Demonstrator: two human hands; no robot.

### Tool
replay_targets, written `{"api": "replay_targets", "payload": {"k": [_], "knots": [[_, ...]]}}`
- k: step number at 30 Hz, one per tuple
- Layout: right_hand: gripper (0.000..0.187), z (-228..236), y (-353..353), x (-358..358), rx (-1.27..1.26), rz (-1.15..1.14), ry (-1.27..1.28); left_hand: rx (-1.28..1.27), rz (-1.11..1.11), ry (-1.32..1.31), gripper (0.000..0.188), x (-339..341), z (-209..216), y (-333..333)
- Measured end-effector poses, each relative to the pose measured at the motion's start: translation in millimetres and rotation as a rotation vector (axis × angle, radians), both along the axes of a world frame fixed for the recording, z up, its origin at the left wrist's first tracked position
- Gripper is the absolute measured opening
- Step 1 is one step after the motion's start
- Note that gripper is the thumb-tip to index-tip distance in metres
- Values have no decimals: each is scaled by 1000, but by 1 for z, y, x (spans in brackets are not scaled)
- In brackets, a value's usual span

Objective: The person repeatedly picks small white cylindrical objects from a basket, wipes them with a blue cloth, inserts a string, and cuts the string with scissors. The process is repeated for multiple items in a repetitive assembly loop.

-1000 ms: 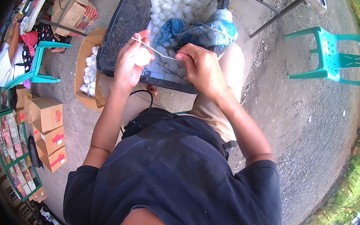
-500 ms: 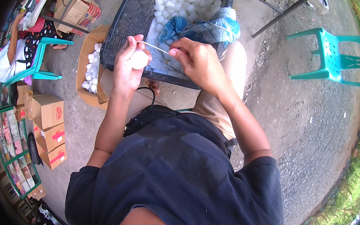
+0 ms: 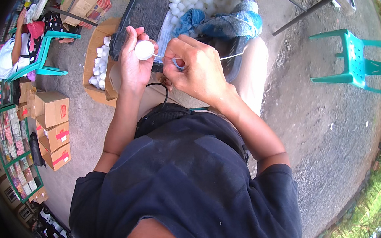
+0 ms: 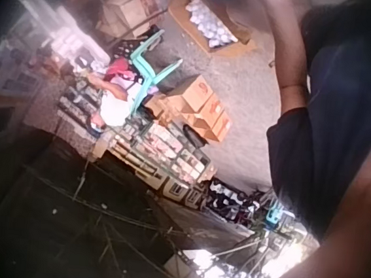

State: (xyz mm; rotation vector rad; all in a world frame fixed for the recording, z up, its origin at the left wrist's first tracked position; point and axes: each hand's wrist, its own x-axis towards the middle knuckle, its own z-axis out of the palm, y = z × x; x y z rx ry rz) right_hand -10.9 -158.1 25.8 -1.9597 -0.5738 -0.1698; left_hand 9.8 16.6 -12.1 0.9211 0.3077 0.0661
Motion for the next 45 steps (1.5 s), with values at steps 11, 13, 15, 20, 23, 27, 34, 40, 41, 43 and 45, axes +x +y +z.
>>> {"api": "replay_targets", "payload": {"k": [11,13,15,20,23,27,34,40,41,43,45], "knots": [[9,-4,6,-1,-15,-19,12,266,123,-204,31,-7,1,-10],[9,-3,5,-1,-32,-17,7,307,151,-231,30,-8,1,-11],[9,-3,5,-1,-40,-8,5,347,178,-259,31,-8,2,-13],[8,-5,7,-3,2,-5,40,458,134,-315,26,-13,1,-13],[7,-10,9,-1,53,-36,35,202,-130,-334,18,-17,7,-11],[5,-9,6,5,63,-106,8,-49,-319,-227,30,-25,20,-3],[10,-10,3,7,23,-126,-74,25,-321,-282,32,-24,5,18],[10,-9,6,7,-25,-75,-72,97,-386,-309,33,-23,0,19],[10,-8,6,7,-37,-70,-84,91,-373,-311,33,-23,0,19],[11,-5,9,7,58,-80,-38,78,-349,-316,33,-22,2,15],[12,-6,11,7,125,-93,-8,138,-328,-315,39,-22,1,11]]}}
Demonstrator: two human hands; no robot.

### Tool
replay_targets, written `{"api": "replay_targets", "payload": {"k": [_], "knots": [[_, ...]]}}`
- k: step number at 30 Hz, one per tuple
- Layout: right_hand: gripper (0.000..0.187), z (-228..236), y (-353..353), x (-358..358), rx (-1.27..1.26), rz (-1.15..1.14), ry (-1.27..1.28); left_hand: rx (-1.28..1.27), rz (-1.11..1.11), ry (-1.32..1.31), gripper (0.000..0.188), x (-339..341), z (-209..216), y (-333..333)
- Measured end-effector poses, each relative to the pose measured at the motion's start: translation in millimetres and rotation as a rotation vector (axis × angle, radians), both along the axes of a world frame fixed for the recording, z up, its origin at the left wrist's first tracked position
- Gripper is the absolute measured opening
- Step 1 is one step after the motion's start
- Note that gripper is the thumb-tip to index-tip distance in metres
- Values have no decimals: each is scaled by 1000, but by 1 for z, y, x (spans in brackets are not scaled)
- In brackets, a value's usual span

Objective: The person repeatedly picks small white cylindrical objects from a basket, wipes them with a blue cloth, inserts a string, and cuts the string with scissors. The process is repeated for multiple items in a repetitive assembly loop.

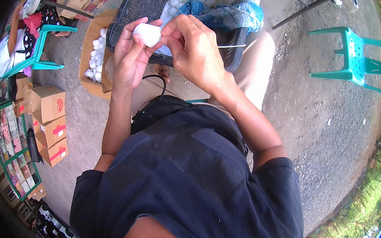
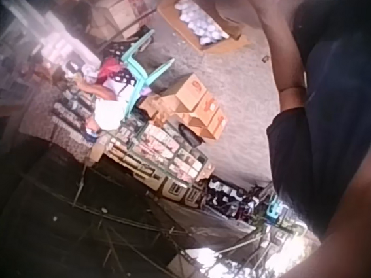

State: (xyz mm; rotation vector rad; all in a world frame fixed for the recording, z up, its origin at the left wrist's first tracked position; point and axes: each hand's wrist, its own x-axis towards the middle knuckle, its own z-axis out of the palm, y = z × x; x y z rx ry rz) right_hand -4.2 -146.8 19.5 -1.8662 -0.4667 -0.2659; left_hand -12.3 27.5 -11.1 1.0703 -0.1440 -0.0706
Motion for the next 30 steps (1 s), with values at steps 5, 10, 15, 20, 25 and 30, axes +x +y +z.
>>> {"api": "replay_targets", "payload": {"k": [5,10,15,20,25,30], "knots": [[13,-7,2,1,37,-45,17,13,44,-38,45,-1,-3,-5],[17,-20,2,2,277,18,188,-38,22,-49,45,0,-6,-11],[21,-15,-7,3,99,23,67,-62,99,-51,42,2,-10,-10],[22,-30,-16,0,184,36,218,-111,53,-27,38,-1,-6,-31],[18,-20,-13,2,212,122,186,-29,20,-14,27,1,2,-20],[19,14,-32,39,-342,194,-318,224,-108,4,19,1,10,-11]]}}
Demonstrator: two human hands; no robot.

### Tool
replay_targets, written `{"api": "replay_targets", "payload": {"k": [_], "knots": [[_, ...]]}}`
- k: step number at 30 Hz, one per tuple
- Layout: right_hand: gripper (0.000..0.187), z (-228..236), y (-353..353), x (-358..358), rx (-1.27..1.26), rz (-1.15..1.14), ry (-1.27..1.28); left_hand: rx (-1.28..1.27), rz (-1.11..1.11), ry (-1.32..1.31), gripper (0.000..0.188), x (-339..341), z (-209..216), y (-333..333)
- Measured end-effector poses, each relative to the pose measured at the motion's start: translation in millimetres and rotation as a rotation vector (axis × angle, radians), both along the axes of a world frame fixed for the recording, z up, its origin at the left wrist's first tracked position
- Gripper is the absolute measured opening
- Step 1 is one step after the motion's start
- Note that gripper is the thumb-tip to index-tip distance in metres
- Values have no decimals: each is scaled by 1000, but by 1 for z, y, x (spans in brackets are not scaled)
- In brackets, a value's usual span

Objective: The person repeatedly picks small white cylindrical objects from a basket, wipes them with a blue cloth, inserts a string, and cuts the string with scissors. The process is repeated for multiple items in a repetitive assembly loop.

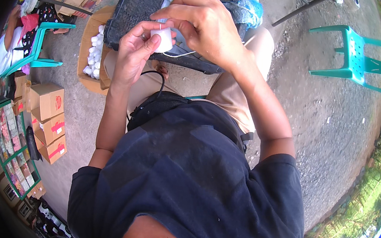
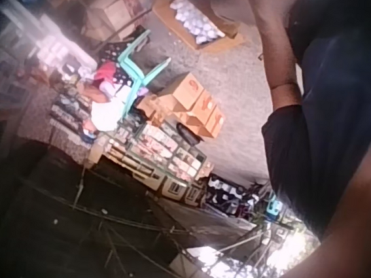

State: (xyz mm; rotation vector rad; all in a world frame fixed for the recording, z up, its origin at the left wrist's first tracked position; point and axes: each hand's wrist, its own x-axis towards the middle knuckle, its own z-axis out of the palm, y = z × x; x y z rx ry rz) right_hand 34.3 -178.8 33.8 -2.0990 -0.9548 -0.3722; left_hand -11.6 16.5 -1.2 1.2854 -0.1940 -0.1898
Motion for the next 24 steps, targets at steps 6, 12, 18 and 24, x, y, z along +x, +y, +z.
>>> {"api": "replay_targets", "payload": {"k": [6,12,18,24], "knots": [[14,32,11,10,-198,62,-157,-20,-87,19,24,7,11,10],[8,48,14,27,187,-142,-231,99,55,-292,26,8,52,24],[10,9,26,3,107,-124,-164,74,125,-94,18,17,36,14],[12,4,17,-5,4,-77,-203,117,145,-61,13,18,28,1]]}}
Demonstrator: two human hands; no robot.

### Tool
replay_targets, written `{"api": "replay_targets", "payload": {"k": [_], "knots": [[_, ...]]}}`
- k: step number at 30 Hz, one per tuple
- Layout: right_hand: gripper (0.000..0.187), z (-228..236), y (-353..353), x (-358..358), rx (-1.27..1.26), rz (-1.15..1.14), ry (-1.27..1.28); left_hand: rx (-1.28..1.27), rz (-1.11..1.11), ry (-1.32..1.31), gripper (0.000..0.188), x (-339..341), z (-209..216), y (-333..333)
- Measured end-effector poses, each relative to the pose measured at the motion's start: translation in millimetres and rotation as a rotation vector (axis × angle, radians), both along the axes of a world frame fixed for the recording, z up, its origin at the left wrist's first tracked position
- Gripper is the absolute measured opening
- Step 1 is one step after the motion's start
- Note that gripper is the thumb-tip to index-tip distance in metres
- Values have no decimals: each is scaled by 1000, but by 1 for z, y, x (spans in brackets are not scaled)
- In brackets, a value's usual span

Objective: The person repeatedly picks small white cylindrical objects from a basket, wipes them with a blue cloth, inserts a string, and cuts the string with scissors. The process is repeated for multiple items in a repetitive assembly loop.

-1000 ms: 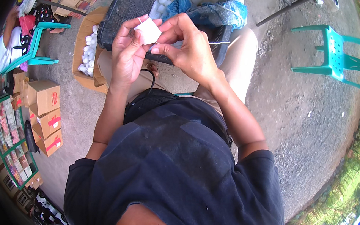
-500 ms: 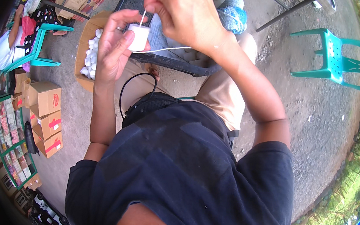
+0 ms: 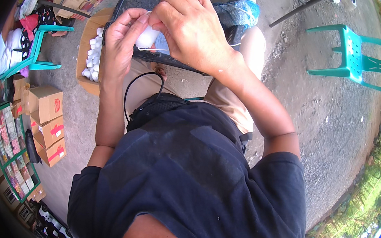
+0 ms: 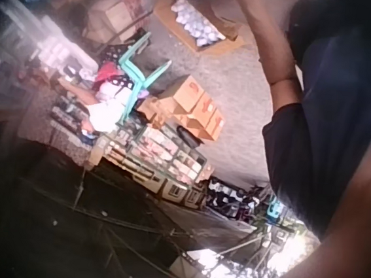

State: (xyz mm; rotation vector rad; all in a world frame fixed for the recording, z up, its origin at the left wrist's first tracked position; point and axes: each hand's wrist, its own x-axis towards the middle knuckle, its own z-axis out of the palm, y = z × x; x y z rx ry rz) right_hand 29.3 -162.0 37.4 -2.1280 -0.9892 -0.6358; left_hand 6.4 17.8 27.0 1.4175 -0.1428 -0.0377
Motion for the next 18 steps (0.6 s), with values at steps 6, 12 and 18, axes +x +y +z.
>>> {"api": "replay_targets", "payload": {"k": [6,12,18], "knots": [[13,-6,4,1,211,23,222,266,28,-237,9,3,-12,3],[10,-19,13,-3,496,-4,492,248,185,-318,4,-2,-16,-7],[10,-22,14,-14,457,-59,508,187,156,-259,4,-2,-25,-4]]}}
